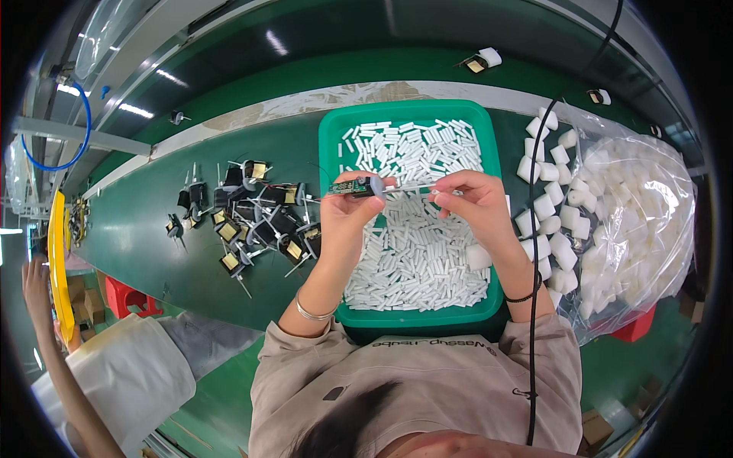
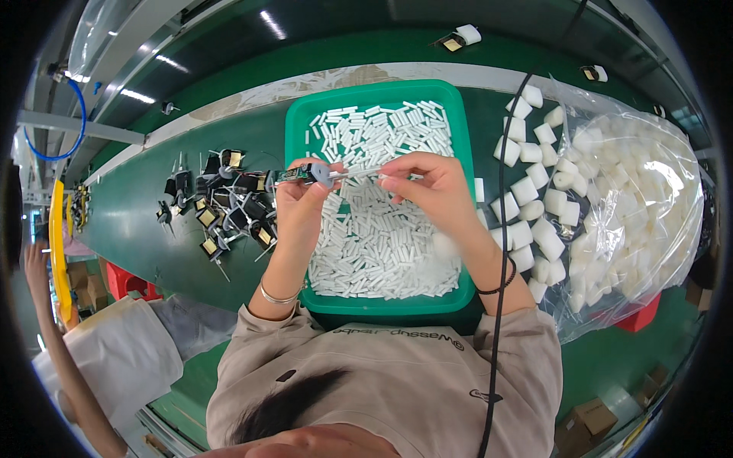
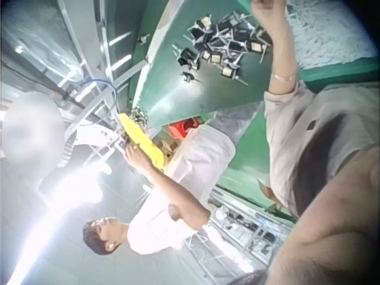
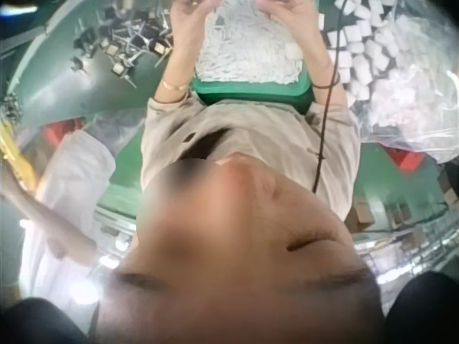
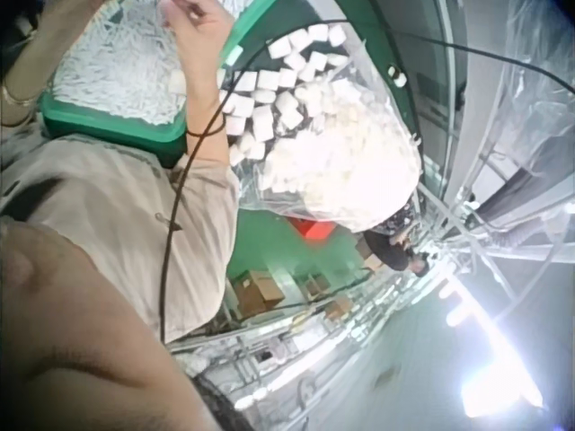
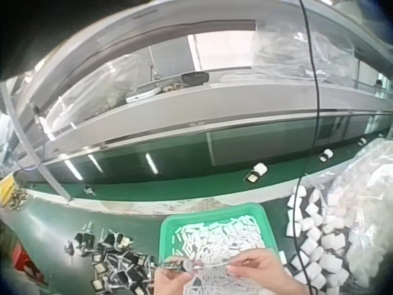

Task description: The person picks up a circuit board and a white tube, slides the tube onto the board's metal rod, and then pushes a white foam block over the tube. After repeating this process, they move a large plastic bag and a green tray to reach more circuit boards and continue the assembly.

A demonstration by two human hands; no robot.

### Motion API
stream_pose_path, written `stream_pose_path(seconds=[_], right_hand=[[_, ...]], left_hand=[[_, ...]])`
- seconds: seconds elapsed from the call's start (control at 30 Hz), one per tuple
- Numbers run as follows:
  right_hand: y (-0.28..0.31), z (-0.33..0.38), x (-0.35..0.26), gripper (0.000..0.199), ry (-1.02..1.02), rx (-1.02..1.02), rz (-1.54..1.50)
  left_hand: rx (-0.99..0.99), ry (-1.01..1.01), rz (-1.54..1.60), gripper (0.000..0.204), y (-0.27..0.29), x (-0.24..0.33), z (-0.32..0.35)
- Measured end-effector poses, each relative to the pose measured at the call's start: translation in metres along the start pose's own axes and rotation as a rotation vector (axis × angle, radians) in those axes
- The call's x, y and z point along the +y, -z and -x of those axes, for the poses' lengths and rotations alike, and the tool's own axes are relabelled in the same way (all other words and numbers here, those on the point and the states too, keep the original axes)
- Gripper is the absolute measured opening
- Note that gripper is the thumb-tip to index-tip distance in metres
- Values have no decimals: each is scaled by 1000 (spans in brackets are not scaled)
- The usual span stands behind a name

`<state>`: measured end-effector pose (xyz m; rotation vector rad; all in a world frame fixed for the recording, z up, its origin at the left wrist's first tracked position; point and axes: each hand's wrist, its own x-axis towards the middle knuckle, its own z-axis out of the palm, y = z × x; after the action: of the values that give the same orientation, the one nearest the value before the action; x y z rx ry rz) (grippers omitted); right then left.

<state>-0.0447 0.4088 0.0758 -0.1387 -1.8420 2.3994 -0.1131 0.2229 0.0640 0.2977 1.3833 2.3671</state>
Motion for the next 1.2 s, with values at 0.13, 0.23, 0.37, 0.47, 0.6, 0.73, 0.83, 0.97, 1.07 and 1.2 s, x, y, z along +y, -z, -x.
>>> stream_pose_path(seconds=[0.13, 0.23, 0.37, 0.47, 0.6, 0.73, 0.83, 0.97, 1.07, 1.2], right_hand=[[0, 1, -5, 14, -15, -4, -2], [-1, 2, -8, 12, -6, 23, 29], [1, 3, -11, 12, -23, 56, 23], [2, 3, -12, 11, 67, 64, 162], [9, -1, -12, 15, 591, -18, 805], [0, 3, -10, 13, 620, -28, 820], [-1, 4, -8, 12, 697, -16, 874], [-4, 8, -7, 13, 828, -40, 982], [-5, 9, -5, 14, 870, -20, 1014], [-7, 9, -7, 14, 764, 55, 761]], left_hand=[[-27, 1, -35, 28, 0, 0, 1], [-16, -5, -91, 28, -4, 3, 3], [-20, 2, -91, 28, -8, 5, 5], [-22, -6, -217, 31, -12, 8, 7], [-93, -189, -624, 34, -8, 2, 6], [-207, -378, -799, 35, -10, 2, 3], [-174, -301, -721, 33, -10, 2, 7], [-117, -18, -397, 31, -13, 2, 11], [-44, 140, -306, 30, -12, 3, 13], [-90, 52, -334, 31, -15, 4, 12]])
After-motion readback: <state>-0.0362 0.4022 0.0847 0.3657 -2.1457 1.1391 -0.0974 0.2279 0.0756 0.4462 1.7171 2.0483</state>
